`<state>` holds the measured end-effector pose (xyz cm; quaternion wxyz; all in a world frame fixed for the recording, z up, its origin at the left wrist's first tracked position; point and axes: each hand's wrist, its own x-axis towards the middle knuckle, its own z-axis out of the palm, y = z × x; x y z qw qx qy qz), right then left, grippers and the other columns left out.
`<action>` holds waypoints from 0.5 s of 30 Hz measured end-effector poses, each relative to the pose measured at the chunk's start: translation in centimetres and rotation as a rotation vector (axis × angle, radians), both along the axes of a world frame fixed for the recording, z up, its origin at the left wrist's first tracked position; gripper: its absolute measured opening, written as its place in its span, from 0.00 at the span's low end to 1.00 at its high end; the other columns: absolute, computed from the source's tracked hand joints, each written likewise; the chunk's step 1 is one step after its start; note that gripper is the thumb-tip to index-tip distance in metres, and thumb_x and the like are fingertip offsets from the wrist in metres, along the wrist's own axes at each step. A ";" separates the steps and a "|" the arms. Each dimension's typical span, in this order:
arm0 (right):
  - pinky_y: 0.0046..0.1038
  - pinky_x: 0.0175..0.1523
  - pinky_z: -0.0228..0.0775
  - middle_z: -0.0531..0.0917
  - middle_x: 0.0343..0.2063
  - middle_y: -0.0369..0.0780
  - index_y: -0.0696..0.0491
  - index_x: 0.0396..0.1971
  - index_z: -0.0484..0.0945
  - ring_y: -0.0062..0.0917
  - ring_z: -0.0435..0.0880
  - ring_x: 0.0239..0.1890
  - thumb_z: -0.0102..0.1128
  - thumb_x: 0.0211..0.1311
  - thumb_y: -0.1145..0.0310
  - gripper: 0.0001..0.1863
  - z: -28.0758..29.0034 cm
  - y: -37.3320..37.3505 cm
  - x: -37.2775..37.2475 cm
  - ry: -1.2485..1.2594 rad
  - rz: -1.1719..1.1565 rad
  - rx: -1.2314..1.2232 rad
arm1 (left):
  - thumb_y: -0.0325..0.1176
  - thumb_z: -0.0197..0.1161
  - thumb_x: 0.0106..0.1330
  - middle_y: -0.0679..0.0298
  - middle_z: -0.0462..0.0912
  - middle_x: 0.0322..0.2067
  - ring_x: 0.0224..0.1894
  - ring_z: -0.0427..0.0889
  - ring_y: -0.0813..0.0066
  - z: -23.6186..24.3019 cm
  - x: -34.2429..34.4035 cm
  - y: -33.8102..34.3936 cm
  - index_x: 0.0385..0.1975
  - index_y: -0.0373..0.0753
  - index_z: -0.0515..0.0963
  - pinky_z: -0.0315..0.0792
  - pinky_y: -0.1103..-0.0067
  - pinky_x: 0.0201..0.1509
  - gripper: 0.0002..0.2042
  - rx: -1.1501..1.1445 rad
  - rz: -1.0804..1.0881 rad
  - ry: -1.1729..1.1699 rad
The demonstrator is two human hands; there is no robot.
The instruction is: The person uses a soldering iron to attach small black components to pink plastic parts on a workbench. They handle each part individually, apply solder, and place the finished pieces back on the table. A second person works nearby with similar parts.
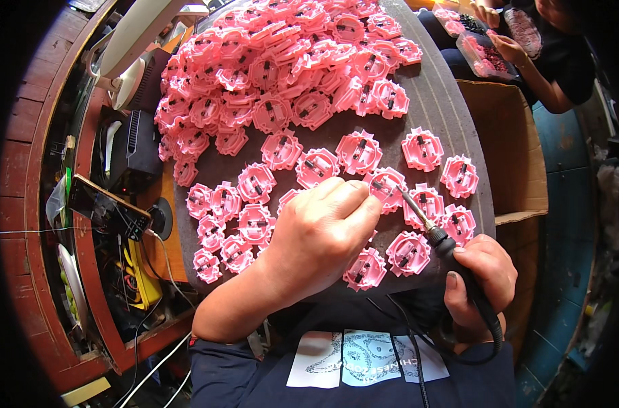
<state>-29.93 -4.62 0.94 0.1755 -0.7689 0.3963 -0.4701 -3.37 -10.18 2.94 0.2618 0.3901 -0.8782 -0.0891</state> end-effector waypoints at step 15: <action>0.35 0.32 0.77 0.83 0.28 0.44 0.59 0.47 0.82 0.36 0.82 0.24 0.74 0.48 0.79 0.23 0.4 -1.0 0.6 -0.002 0.076 -0.012 | 0.21 0.73 0.56 0.58 0.83 0.35 0.36 0.85 0.58 0.0 0.3 -0.1 0.36 0.34 0.83 0.80 0.67 0.39 0.09 0.014 0.054 -0.035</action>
